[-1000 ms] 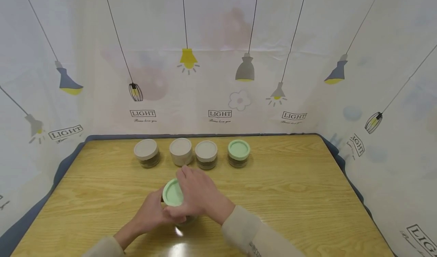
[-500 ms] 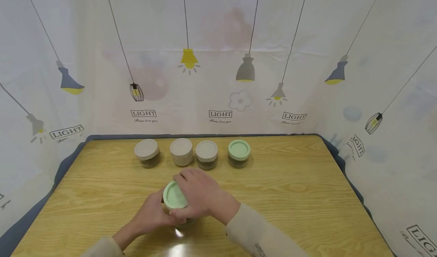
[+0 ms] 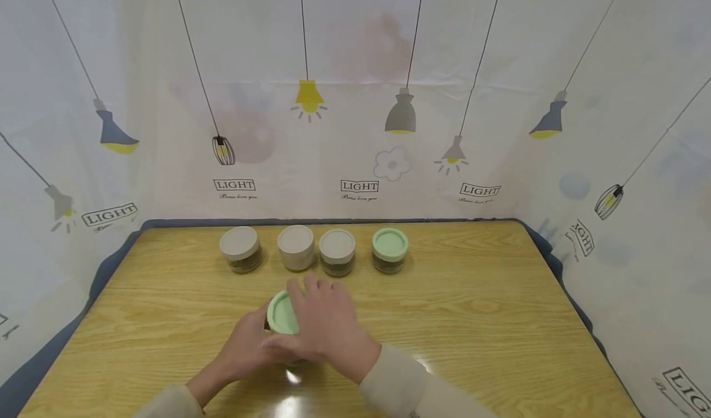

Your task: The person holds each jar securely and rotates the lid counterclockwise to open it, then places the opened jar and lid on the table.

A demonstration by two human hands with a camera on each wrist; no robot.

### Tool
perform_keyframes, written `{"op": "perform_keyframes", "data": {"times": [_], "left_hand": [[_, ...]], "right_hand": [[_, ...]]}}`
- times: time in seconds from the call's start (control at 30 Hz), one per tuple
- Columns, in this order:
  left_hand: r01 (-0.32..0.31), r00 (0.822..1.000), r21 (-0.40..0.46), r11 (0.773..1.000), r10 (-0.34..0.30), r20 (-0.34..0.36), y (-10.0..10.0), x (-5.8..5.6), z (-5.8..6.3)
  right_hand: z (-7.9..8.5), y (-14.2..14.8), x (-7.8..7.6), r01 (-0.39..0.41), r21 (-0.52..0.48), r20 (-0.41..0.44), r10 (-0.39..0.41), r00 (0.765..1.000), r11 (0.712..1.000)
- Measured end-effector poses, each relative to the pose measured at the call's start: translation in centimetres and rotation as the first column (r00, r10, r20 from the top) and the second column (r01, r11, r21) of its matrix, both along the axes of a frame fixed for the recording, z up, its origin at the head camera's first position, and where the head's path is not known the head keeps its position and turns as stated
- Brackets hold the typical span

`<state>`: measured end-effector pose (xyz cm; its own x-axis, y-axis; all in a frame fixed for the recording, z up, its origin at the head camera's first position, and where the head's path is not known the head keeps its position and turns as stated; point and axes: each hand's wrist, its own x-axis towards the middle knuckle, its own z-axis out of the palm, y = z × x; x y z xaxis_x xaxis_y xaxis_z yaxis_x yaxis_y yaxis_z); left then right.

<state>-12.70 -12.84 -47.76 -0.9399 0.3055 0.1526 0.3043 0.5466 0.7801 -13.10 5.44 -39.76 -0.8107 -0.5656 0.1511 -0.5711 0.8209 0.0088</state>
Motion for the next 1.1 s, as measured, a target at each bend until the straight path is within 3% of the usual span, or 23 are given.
{"op": "perform_keyframes", "data": {"times": [0.1,0.3,0.6,1.1], "left_hand": [[-0.011,1.0,-0.007,1.0,0.011,-0.014,0.0,-0.1,-0.1],[-0.009,0.998,0.008,1.0,0.009,0.061,0.2,0.0,0.0],[-0.004,0.999,-0.007,1.0,0.004,0.054,0.5,0.2,0.1],[0.029,0.999,0.01,1.0,-0.029,0.039,0.4,0.3,0.0]], "right_hand": [[-0.3,-0.2,0.0,-0.007,-0.003,-0.015,0.007,1.0,1.0],[-0.6,-0.3,-0.4,-0.031,-0.052,-0.003,0.03,1.0,0.998],[-1.4,0.7,-1.7,-0.157,-0.19,0.044,0.168,0.985,0.969],[-0.2,1.7,-2.3,-0.312,-0.16,0.137,0.334,0.933,0.937]]}}
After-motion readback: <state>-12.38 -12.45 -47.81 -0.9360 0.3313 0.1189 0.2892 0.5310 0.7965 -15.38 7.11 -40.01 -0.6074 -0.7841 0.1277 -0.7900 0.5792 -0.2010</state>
